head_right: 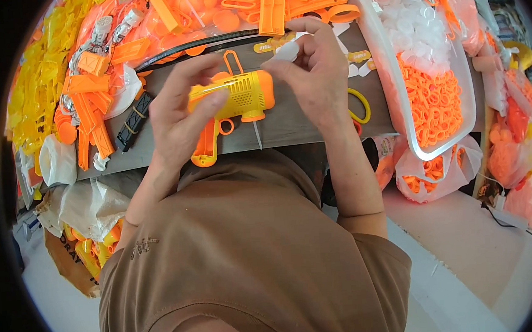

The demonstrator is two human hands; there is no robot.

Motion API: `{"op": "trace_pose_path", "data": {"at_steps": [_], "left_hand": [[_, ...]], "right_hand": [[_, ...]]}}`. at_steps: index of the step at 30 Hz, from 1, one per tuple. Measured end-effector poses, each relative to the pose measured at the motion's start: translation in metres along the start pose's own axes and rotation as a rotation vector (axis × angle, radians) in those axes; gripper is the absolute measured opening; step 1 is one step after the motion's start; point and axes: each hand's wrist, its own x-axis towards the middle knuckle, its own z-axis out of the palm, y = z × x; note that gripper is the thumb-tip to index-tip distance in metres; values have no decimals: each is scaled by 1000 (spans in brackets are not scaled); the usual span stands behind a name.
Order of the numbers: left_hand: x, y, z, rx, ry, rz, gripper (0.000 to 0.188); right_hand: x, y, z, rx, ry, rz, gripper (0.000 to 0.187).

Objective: Assembling a yellow toy gun by putting together various plastic components at a cluttered workbench.

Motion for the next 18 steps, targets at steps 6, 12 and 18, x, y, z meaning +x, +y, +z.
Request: {"op": "trace_pose_path", "data": {"at_steps": [6,12,18], "left_hand": [[14,8,8,-313,-139,-285,23],[3,-3,-1,-644,58,-372,9],[-4,0,-5,-641,157,-218,9]], "right_hand": [[-16,-16,29,-542,-84,-527,54],[-24,-28,38,106,-103,-120,46],[-26,-19,47,-137,-235,-299,23]]}}
